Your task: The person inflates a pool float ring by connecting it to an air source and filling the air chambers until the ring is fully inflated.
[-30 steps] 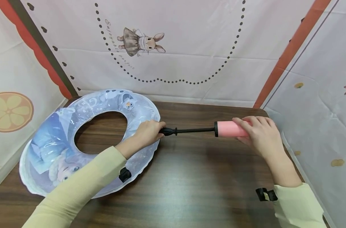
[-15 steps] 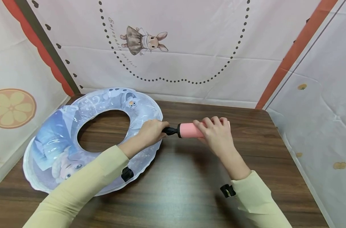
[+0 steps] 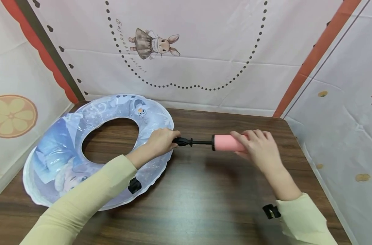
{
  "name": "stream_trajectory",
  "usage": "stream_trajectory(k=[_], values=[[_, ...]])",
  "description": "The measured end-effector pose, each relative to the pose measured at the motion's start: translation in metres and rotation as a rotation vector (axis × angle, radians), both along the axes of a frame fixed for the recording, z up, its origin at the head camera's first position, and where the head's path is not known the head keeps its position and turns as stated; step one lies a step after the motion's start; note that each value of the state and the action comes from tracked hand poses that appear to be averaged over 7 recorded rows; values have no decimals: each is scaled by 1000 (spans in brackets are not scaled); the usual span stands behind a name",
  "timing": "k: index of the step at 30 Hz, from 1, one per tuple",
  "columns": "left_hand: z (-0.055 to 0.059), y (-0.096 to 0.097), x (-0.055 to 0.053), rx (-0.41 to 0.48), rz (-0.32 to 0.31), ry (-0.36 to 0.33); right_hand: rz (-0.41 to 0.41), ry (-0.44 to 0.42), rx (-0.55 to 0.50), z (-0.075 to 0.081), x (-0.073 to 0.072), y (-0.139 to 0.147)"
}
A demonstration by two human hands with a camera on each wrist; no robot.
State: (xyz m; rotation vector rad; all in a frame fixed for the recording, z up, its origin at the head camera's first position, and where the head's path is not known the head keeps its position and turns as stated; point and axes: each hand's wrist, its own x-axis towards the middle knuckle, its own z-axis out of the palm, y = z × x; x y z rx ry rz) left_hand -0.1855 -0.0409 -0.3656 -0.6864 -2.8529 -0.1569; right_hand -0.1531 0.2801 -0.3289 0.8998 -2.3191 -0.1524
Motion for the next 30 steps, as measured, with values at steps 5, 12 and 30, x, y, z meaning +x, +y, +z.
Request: stream_trajectory(k=[5,12,30], values=[[1,-4,-1,6,16,7,-57,-22,-44,14,5,34],[6,0,-2,12,9,4,0,28,-13,13,-1,12],[10,2,-1,46,-8,2,85,166,63,0,-14,-63]])
